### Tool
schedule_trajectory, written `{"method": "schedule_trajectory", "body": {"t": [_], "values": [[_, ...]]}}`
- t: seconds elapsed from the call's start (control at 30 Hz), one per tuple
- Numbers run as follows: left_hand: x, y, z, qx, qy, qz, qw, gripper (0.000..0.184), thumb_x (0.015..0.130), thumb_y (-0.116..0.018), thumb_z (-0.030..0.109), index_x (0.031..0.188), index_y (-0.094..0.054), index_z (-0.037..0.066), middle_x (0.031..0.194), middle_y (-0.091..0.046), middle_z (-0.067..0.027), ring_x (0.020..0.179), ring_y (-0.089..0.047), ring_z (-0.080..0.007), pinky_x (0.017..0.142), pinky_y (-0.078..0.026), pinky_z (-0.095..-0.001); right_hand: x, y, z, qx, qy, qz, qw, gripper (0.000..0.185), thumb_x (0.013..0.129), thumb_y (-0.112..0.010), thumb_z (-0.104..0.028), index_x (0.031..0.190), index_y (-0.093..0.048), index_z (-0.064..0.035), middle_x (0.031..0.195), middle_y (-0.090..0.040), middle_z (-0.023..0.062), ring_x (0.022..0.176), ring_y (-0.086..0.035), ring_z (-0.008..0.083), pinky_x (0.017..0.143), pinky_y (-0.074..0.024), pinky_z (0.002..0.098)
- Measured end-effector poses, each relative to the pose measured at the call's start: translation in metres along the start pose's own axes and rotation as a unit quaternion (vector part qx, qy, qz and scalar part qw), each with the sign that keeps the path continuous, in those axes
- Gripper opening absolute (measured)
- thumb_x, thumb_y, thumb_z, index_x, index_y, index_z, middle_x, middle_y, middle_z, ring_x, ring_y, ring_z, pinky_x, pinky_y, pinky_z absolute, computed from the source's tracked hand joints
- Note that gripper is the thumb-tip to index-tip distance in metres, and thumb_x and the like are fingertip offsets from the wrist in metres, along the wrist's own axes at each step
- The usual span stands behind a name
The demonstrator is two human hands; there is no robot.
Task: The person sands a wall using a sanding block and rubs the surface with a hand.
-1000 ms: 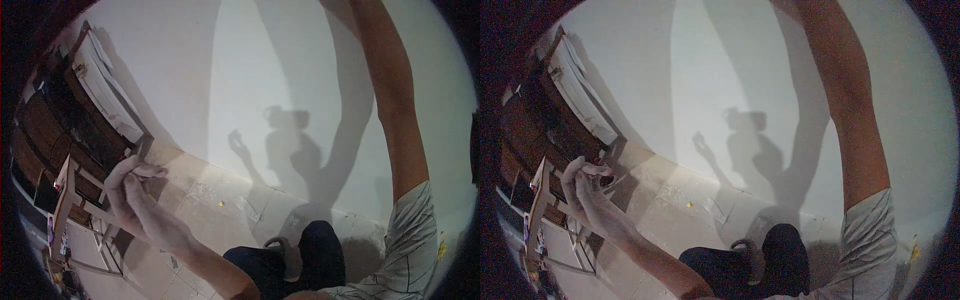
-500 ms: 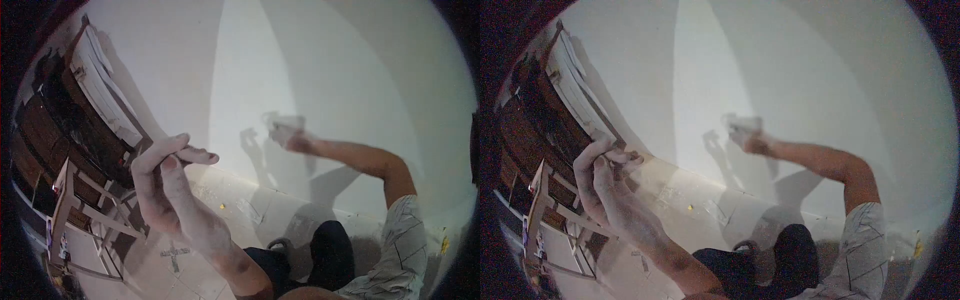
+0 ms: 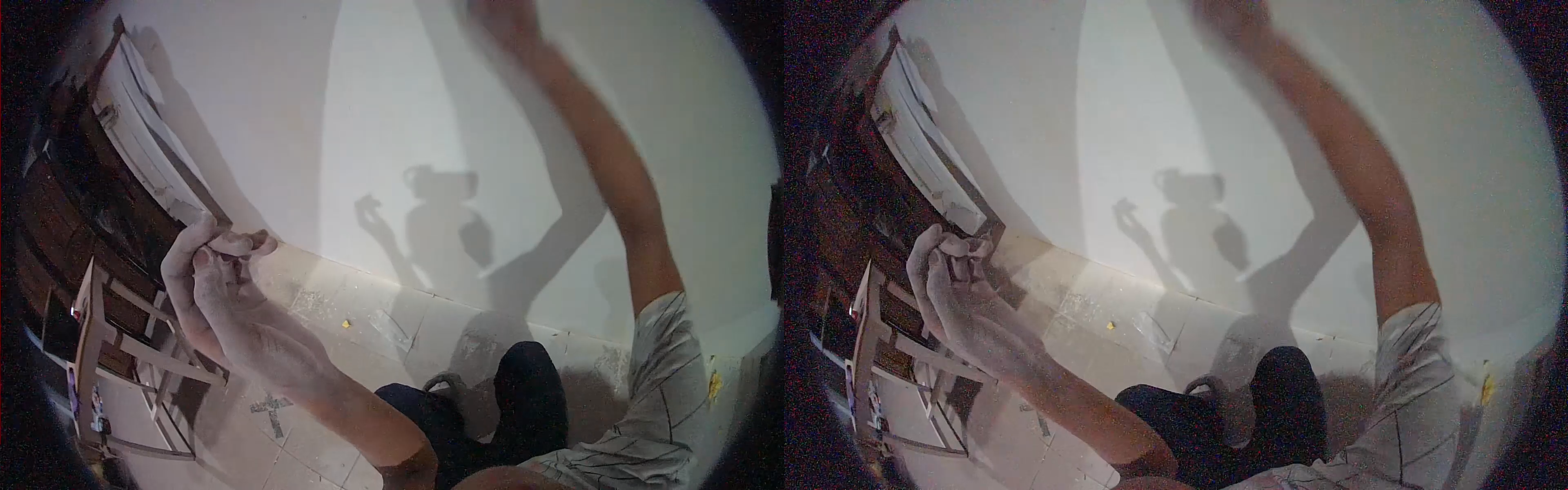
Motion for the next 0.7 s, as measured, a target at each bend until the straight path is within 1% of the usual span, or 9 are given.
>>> {"method": "schedule_trajectory", "body": {"t": [0.03,0.1,0.2,0.3,0.37,0.43,0.5,0.57,0.7], "values": [[0.0,-0.004,-0.002,-0.002,0.0,0.005,1.0,0.028,0.106,-0.051,0.015,0.12,-0.065,-0.004,0.093,-0.067,-0.011,0.086,-0.065,-0.0189,0.084,-0.055,-0.0356,-0.041,0.025,-0.031,0.073,0.035,0.012,0.997,0.048,0.111,-0.04,-0.029,0.153,-0.046,-0.0065,0.162,-0.043,0.015,0.153,-0.039,0.027,0.13,-0.0113,0.0631],[-0.007,-0.018,-0.006,-0.024,0.017,0.012,0.999,0.027,0.105,-0.05,0.014,0.118,-0.065,-0.005,0.091,-0.067,-0.0115,0.083,-0.064,-0.0195,0.083,-0.055,-0.0359,-0.151,0.094,-0.116,0.456,0.138,0.08,0.875,0.045,0.106,-0.048,-0.022,0.149,-0.05,-0.0064,0.156,-0.049,0.0178,0.151,-0.041,0.0301,0.13,-0.0172,0.0589],[-0.015,-0.042,-0.019,-0.012,0.039,-0.033,0.999,0.023,0.105,-0.049,0.011,0.11,-0.066,-0.003,0.081,-0.065,-0.0105,0.076,-0.065,-0.0177,0.075,-0.058,-0.0346,-0.313,0.158,-0.181,0.499,0.435,0.083,0.745,0.044,0.099,-0.06,-0.012,0.142,-0.057,-0.0061,0.146,-0.059,0.0221,0.148,-0.044,0.0348,0.13,-0.0261,0.0527],[-0.02,-0.056,-0.023,0.028,0.039,-0.074,0.996,0.022,0.105,-0.049,0.01,0.108,-0.067,-0.003,0.08,-0.066,-0.0097,0.076,-0.064,-0.0164,0.078,-0.053,-0.0336,-0.307,0.132,-0.138,0.664,0.427,0.046,0.612,0.044,0.099,-0.061,-0.016,0.142,-0.059,-0.0093,0.149,-0.059,0.0138,0.146,-0.048,0.0319,0.13,-0.0254,0.0541],[-0.024,-0.065,-0.024,0.054,0.046,-0.098,0.993,0.023,0.106,-0.049,0.011,0.108,-0.067,-0.003,0.079,-0.066,-0.0081,0.076,-0.062,-0.015,0.08,-0.05,-0.0319,-0.283,0.115,-0.113,0.577,0.401,0.081,0.707,0.038,0.099,-0.062,-0.016,0.137,-0.063,-0.0103,0.149,-0.06,0.0028,0.143,-0.051,0.0239,0.13,-0.0246,0.0565],[-0.028,-0.069,-0.027,0.05,0.047,-0.107,0.992,0.023,0.106,-0.048,0.01,0.108,-0.067,-0.003,0.079,-0.066,-0.0082,0.077,-0.062,-0.015,0.08,-0.05,-0.032,-0.214,0.067,-0.082,0.736,0.205,0.102,0.637,0.044,0.094,-0.063,-0.017,0.138,-0.063,-0.0148,0.145,-0.061,-0.0004,0.134,-0.058,0.0173,0.131,-0.0215,0.0579],[-0.027,-0.07,-0.033,0.045,0.044,-0.107,0.992,0.022,0.106,-0.048,0.009,0.108,-0.067,-0.002,0.08,-0.066,-0.0084,0.077,-0.062,-0.0149,0.08,-0.05,-0.0321,-0.123,0.021,-0.023,0.539,0.148,0.127,0.819,0.05,0.096,-0.064,-0.026,0.145,-0.058,-0.0186,0.151,-0.058,-0.0024,0.141,-0.053,0.0158,0.127,-0.0142,0.0715],[-0.03,-0.071,-0.047,0.066,0.07,-0.128,0.987,0.022,0.107,-0.048,0.008,0.108,-0.068,-0.002,0.081,-0.066,-0.0072,0.078,-0.062,-0.0148,0.081,-0.05,-0.0314,-0.055,-0.027,0.026,0.474,0.104,0.14,0.863,0.049,0.102,-0.06,-0.034,0.146,-0.056,-0.0146,0.153,-0.057,0.002,0.136,-0.057,0.0183,0.129,-0.0207,0.0619],[-0.042,-0.08,-0.072,0.139,0.146,-0.196,0.96,0.021,0.106,-0.051,0.009,0.108,-0.07,-0.002,0.084,-0.068,-0.0071,0.08,-0.065,-0.0158,0.079,-0.053,-0.0316,0.004,-0.074,0.106,0.731,-0.166,0.147,0.646,0.052,0.114,-0.039,-0.029,0.159,-0.035,-0.0054,0.169,-0.034,0.0151,0.154,-0.037,0.0273,0.132,-0.0101,0.0603]]}}
Point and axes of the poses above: each hand's wrist, its own x-axis towards the middle knuckle, its own y-axis out of the back of the hand, z = x × y, the point moved 4 cm from there along x, towards the middle knuckle
